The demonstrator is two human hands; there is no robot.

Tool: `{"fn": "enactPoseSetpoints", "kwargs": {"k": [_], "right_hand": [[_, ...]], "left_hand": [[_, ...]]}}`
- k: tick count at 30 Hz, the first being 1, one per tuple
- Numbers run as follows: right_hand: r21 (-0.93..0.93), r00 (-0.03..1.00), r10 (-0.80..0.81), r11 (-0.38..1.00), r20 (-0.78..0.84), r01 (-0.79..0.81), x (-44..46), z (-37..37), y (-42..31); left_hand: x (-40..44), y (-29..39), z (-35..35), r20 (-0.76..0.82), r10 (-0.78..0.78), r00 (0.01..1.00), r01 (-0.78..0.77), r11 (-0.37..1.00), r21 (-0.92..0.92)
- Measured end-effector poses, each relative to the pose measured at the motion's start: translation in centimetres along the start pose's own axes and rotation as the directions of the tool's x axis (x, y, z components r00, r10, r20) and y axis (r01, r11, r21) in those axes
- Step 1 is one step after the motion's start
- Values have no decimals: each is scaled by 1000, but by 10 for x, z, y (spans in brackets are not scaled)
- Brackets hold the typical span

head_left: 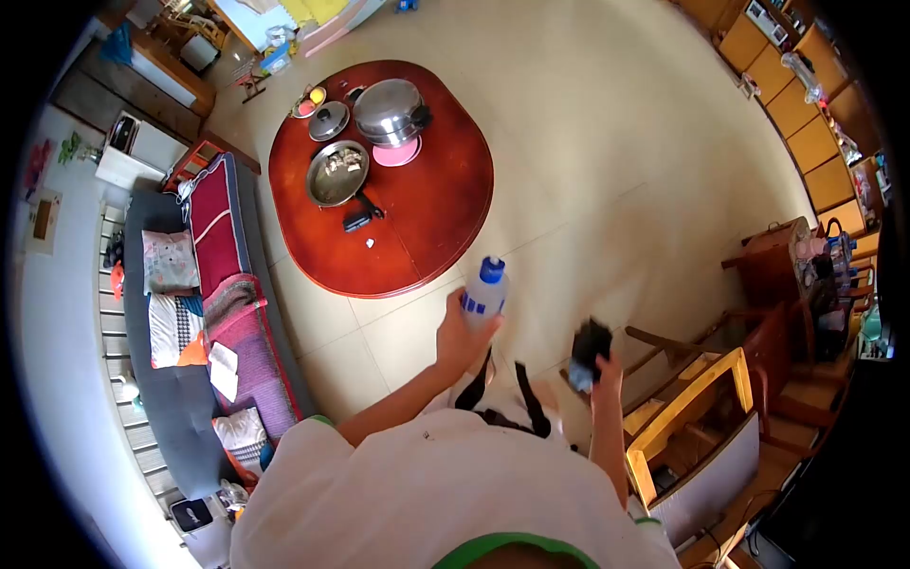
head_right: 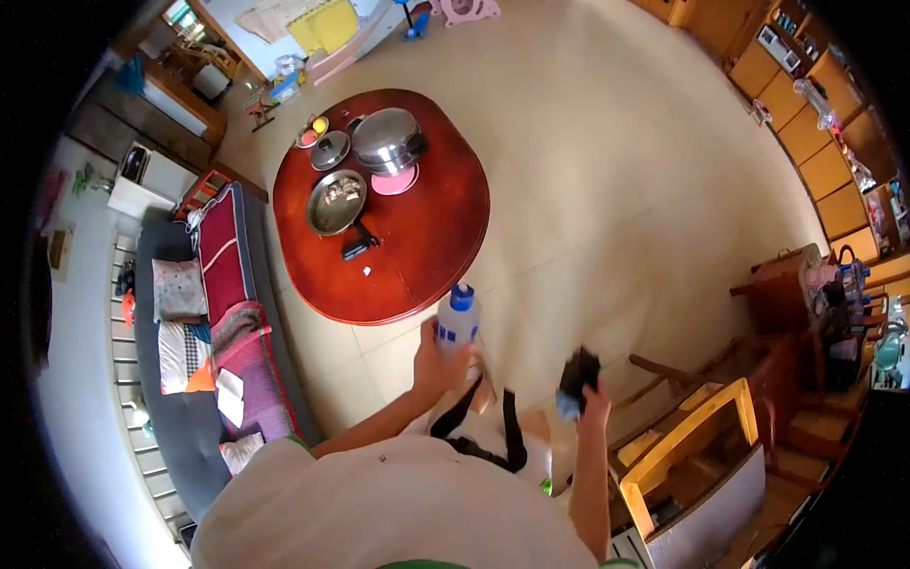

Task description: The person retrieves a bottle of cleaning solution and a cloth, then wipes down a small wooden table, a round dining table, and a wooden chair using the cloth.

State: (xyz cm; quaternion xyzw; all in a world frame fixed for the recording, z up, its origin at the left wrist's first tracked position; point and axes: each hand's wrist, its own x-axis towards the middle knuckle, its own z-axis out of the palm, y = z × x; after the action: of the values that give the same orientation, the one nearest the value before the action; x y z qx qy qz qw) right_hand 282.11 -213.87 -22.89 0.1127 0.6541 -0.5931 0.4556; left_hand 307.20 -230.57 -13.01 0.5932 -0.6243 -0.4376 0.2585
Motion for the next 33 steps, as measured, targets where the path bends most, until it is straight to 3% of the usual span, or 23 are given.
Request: {"fn": "enactPoseSetpoints", "kwargs": {"k": [1, 2, 3, 5, 6, 9, 12, 14, 17, 18, 22, 24, 28, 31, 33], "right_hand": [[-83, 994, -58, 994, 90, 65, 18, 22, -13], [-43, 978, -142, 988, 151, 150, 45, 41, -13], [-191, 978, -144, 966, 153, 173, 38, 82, -44], [-229, 972, -106, 961, 207, 154, 43, 142, -80], [-244, 947, -144, 945, 287, 217, 75, 155, -75], [-379, 949, -94, 901, 301, 209, 112, 221, -94], [-424, 917, -8, 885, 398, 192, 168, 275, -89], [-500, 895, 12, 832, 446, 238, 213, 308, -80], [-602, 867, 126, 766, 481, 223, 233, 361, -99], [-615, 837, 60, 707, 544, 349, 261, 369, -90], [-709, 847, 184, 648, 498, 276, 304, 413, -99], [-690, 855, 195, 686, 480, 231, 327, 423, -91], [-781, 896, 208, 590, 392, 204, 339, 441, -90], [-733, 904, 133, 638, 406, 235, 333, 453, -78], [-712, 902, 85, 647, 424, 274, 333, 454, -65]], "left_hand": [[11, 2, -4, 12, -13, 1000, 13, 1000, 8], [25, 5, -7, -23, -38, 999, 36, 998, -57], [37, 6, -9, -61, -66, 996, 58, 991, -124], [60, 0, -8, -90, -61, 994, 46, 986, -157], [72, -7, -6, -142, -62, 988, 37, 984, -177], [102, -14, 2, -194, -123, 973, 86, 978, -192], [132, -19, 16, -241, -259, 935, 210, 955, -211], [156, -24, 27, -199, -438, 877, 413, 897, -154], [187, -34, 52, -212, -564, 798, 543, 826, -153], [201, -41, 63, -206, -624, 754, 603, 782, -158], [260, -67, 96, -111, -776, 621, 764, 630, -135], [292, -83, 109, -76, -752, 655, 746, 659, -93], [351, -118, 111, 54, -779, 624, 781, 623, -44], [348, -127, 92, -12, -802, 597, 795, 594, -121], [315, -138, 87, -145, -820, 554, 805, 572, -160]]}}
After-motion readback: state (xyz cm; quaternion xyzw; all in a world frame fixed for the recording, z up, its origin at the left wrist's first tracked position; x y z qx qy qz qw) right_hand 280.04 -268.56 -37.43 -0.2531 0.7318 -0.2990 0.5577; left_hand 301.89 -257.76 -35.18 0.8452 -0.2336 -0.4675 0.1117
